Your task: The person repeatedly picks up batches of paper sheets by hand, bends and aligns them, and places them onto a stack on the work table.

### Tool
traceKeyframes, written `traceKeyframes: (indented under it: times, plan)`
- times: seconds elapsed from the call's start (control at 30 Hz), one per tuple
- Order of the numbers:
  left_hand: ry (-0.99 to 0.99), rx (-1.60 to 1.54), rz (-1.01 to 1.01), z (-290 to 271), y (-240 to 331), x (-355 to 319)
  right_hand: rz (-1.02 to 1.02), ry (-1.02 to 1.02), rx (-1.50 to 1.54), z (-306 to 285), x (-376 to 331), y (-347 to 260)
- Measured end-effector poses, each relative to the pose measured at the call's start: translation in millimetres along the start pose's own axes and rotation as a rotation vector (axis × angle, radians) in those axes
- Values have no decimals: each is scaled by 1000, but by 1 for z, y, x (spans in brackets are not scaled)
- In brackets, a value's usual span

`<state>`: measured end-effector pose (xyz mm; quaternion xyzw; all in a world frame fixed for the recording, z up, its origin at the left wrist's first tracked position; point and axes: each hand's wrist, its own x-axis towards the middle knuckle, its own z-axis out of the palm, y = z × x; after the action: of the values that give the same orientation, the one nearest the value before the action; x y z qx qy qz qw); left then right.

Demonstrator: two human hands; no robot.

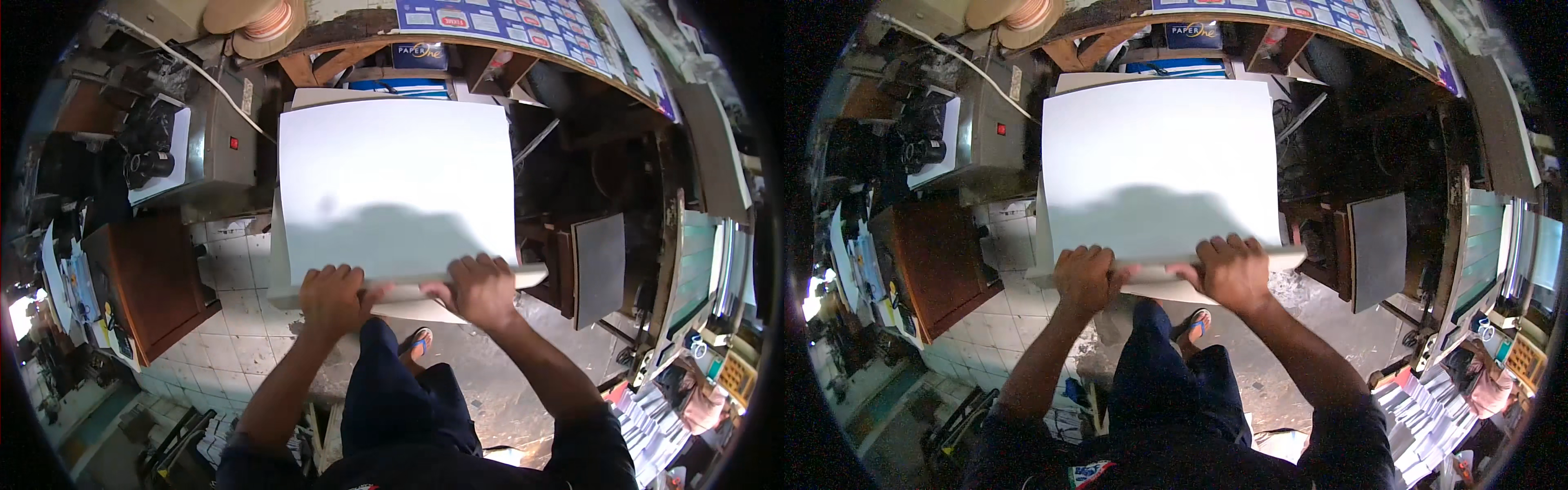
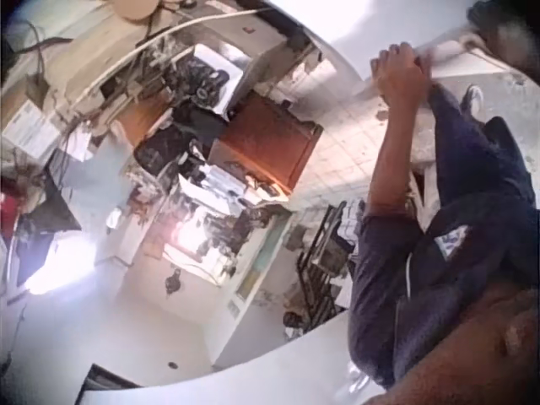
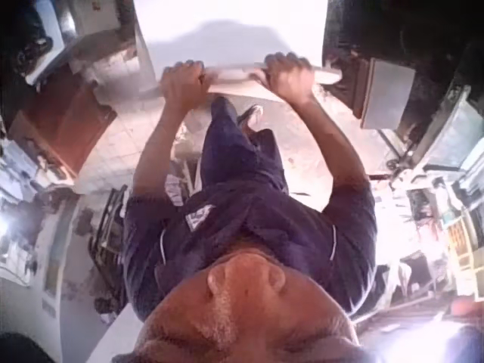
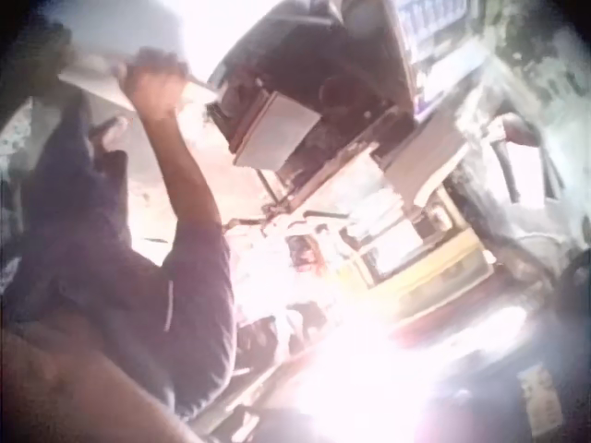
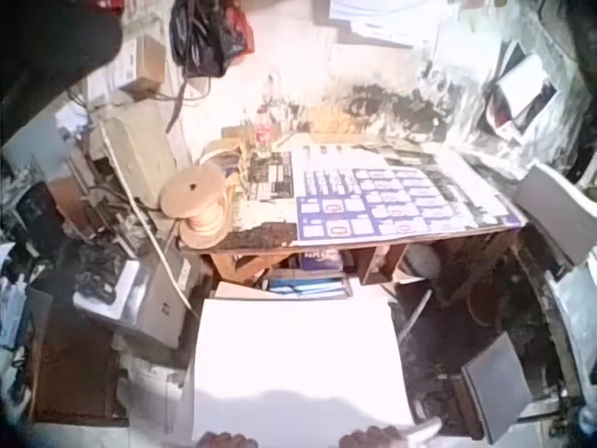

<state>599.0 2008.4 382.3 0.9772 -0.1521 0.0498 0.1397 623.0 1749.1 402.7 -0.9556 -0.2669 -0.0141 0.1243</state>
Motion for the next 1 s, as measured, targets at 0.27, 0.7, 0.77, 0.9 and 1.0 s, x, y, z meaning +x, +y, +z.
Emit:
traceKeyframes:
  times: [0.27, 0.7, 0.77, 0.9, 1.0]
  plan:
    - [-322, -97, -205, 10, -13, 45, 168, -233, 28, 15, 47, 19]
    - [-322, -110, -123, 28, 16, -23, 94, -153, 121, 49, -31, 6]
    - [-319, -155, -136, 33, 11, -11, 156, -327, 160, 57, -24, 14]
    - [-369, -180, -154, 35, -4, 7, 350, -733, 200, 40, 21, 15]
    - [-327, -207, -131, 24, -3, 20, 340, -783, 158, 21, 40, 17]
